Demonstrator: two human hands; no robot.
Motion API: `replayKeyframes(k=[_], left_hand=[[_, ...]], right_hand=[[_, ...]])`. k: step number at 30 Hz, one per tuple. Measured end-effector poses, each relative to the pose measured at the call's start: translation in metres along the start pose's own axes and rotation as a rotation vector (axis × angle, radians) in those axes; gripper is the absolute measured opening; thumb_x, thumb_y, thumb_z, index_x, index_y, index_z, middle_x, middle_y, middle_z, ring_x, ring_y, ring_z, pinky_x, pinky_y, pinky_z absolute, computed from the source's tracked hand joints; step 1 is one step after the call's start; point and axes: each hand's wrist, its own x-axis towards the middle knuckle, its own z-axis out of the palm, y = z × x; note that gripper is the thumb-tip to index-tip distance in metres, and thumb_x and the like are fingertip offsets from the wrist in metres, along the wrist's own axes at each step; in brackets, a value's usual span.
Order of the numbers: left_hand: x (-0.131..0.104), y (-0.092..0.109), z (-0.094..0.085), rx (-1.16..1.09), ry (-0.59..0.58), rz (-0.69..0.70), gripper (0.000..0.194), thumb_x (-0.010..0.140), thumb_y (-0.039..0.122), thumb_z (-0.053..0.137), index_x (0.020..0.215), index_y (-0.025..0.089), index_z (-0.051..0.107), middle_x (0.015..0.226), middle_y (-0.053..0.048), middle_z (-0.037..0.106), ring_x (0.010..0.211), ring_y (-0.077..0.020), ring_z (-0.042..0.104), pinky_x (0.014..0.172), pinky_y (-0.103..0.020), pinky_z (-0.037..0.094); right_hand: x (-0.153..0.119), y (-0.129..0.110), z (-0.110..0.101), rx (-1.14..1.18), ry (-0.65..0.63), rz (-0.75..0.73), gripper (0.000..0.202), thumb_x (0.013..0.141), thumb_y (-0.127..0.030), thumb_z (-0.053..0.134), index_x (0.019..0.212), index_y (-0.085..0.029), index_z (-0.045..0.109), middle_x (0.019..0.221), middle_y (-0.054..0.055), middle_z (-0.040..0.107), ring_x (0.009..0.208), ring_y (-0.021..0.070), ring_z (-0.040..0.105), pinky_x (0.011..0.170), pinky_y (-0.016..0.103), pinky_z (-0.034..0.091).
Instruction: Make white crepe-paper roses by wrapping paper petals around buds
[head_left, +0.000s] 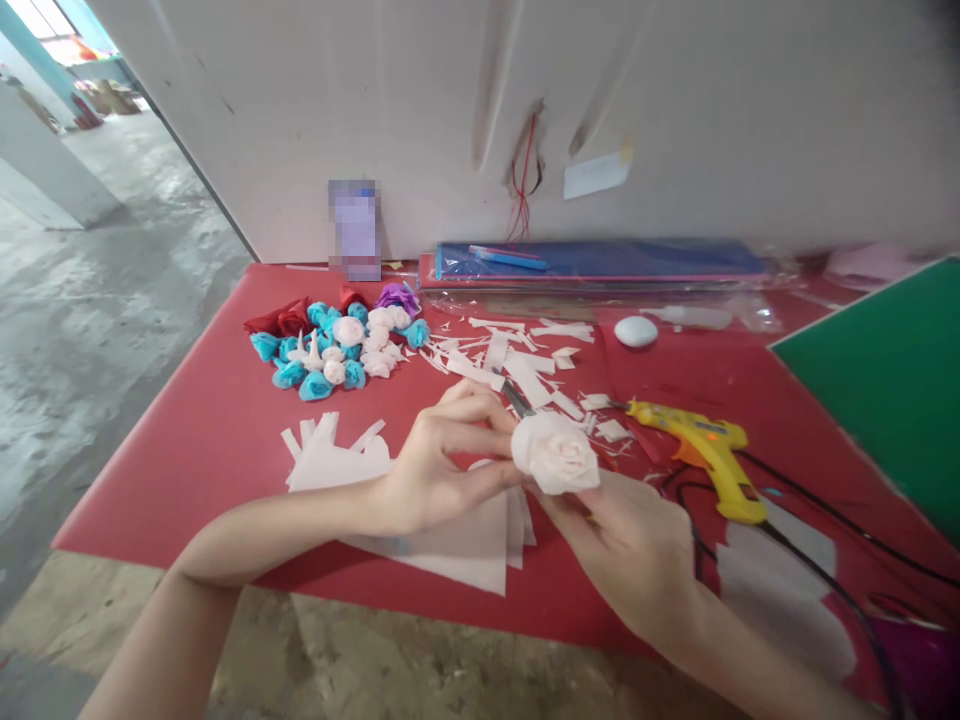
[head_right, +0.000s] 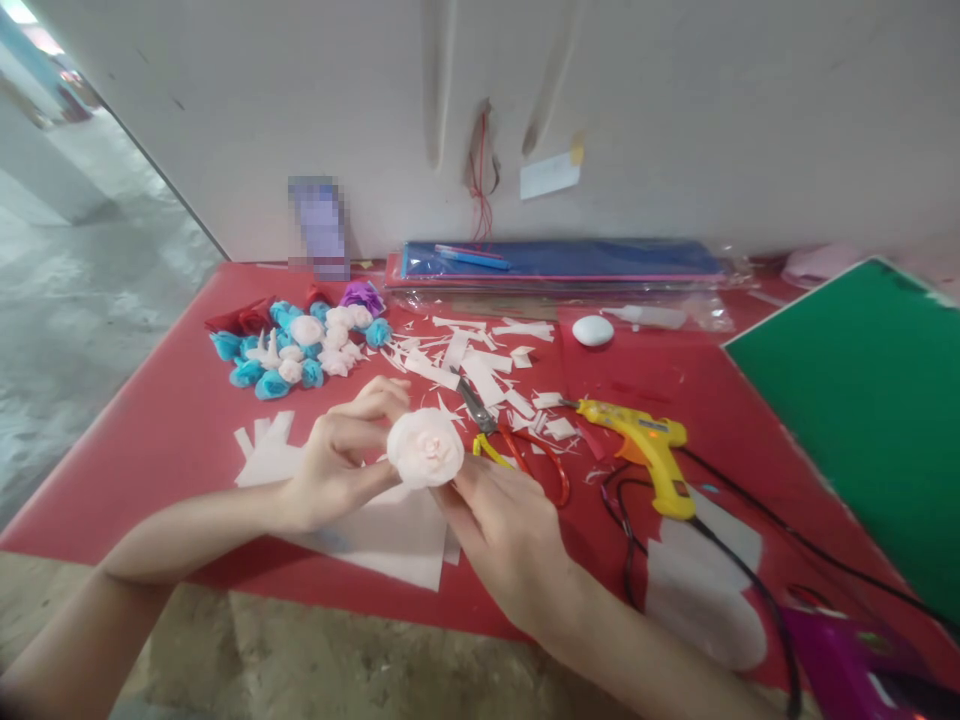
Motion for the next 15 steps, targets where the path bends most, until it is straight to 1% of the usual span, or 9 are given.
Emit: replayKeyframes(k=[3, 5, 6, 8, 10, 11, 12, 13, 15], left_hand=[[0.003, 0.003, -0.004, -0.077, -0.05, -0.136, 0.03, 0.078, 0.038, 0.056, 0.059, 0.016, 0.064, 0.064, -0.003, 0.057, 0.07, -0.0134, 0.048, 0.069, -0.03, 0.044], [0.005, 0.006, -0.007, -0.137, -0.089, -0.221, 0.034, 0.077, 0.043, 0.056, 0.058, 0.016, 0.065, 0.065, -0.004, 0.058, 0.072, -0.014, 0.049, 0.071, -0.032, 0.043], [0.006, 0.007, -0.008, -0.173, -0.104, -0.251, 0.035, 0.076, 0.045, 0.056, 0.058, 0.016, 0.065, 0.065, -0.004, 0.058, 0.073, -0.0142, 0.05, 0.071, -0.032, 0.043], [0.008, 0.007, -0.01, -0.25, -0.125, -0.289, 0.034, 0.074, 0.046, 0.058, 0.058, 0.017, 0.066, 0.064, -0.004, 0.058, 0.072, -0.0143, 0.05, 0.072, -0.032, 0.043], [0.008, 0.006, -0.009, -0.332, -0.154, -0.315, 0.03, 0.072, 0.044, 0.061, 0.058, 0.017, 0.066, 0.064, -0.003, 0.057, 0.073, -0.0143, 0.05, 0.073, -0.033, 0.044], [0.008, 0.005, -0.009, -0.377, -0.173, -0.325, 0.029, 0.071, 0.043, 0.063, 0.058, 0.018, 0.066, 0.064, -0.003, 0.057, 0.073, -0.0143, 0.05, 0.073, -0.032, 0.044], [0.007, 0.003, -0.008, -0.422, -0.195, -0.333, 0.028, 0.07, 0.043, 0.064, 0.058, 0.018, 0.066, 0.064, -0.003, 0.056, 0.073, -0.0142, 0.05, 0.073, -0.032, 0.044], [0.007, 0.002, -0.007, -0.465, -0.222, -0.336, 0.028, 0.069, 0.044, 0.065, 0.057, 0.019, 0.066, 0.064, -0.002, 0.055, 0.074, -0.0142, 0.049, 0.073, -0.032, 0.044], [0.005, -0.001, -0.005, -0.542, -0.287, -0.324, 0.029, 0.068, 0.046, 0.064, 0.055, 0.019, 0.065, 0.063, -0.002, 0.053, 0.073, -0.0137, 0.047, 0.073, -0.031, 0.044]], right_hand=[[0.003, 0.0, -0.007, 0.146, -0.12, 0.131, 0.024, 0.085, -0.031, 0.048, 0.071, -0.019, 0.062, 0.055, 0.0, 0.066, 0.048, 0.0135, 0.062, 0.048, 0.021, 0.048], [0.006, 0.004, -0.012, 0.369, -0.267, 0.238, 0.018, 0.081, -0.032, 0.053, 0.077, -0.019, 0.065, 0.063, 0.001, 0.069, 0.057, 0.0148, 0.065, 0.054, 0.022, 0.052], [0.008, 0.007, -0.014, 0.504, -0.347, 0.284, 0.019, 0.081, -0.031, 0.051, 0.08, -0.019, 0.066, 0.068, 0.002, 0.07, 0.062, 0.0153, 0.066, 0.058, 0.023, 0.053], [0.009, 0.016, -0.015, 0.781, -0.488, 0.329, 0.028, 0.086, -0.033, 0.043, 0.086, -0.019, 0.067, 0.071, 0.004, 0.071, 0.069, 0.0162, 0.067, 0.064, 0.027, 0.053], [0.009, 0.026, -0.012, 1.0, -0.606, 0.318, 0.036, 0.089, -0.039, 0.037, 0.093, -0.017, 0.066, 0.073, 0.006, 0.071, 0.076, 0.0173, 0.066, 0.074, 0.032, 0.051], [0.008, 0.03, -0.009, 1.071, -0.66, 0.305, 0.04, 0.089, -0.043, 0.036, 0.094, -0.016, 0.065, 0.071, 0.006, 0.07, 0.076, 0.0171, 0.066, 0.075, 0.033, 0.051], [0.006, 0.033, -0.006, 1.094, -0.694, 0.27, 0.046, 0.088, -0.049, 0.034, 0.091, -0.016, 0.066, 0.067, 0.005, 0.07, 0.071, 0.0159, 0.066, 0.07, 0.03, 0.052], [0.004, 0.034, -0.003, 1.059, -0.701, 0.24, 0.054, 0.085, -0.056, 0.032, 0.083, -0.015, 0.067, 0.062, 0.004, 0.068, 0.063, 0.0142, 0.066, 0.063, 0.027, 0.052], [-0.001, 0.034, 0.004, 0.883, -0.624, 0.219, 0.068, 0.077, -0.069, 0.027, 0.066, -0.015, 0.066, 0.053, 0.001, 0.065, 0.051, 0.0106, 0.062, 0.052, 0.022, 0.049]])
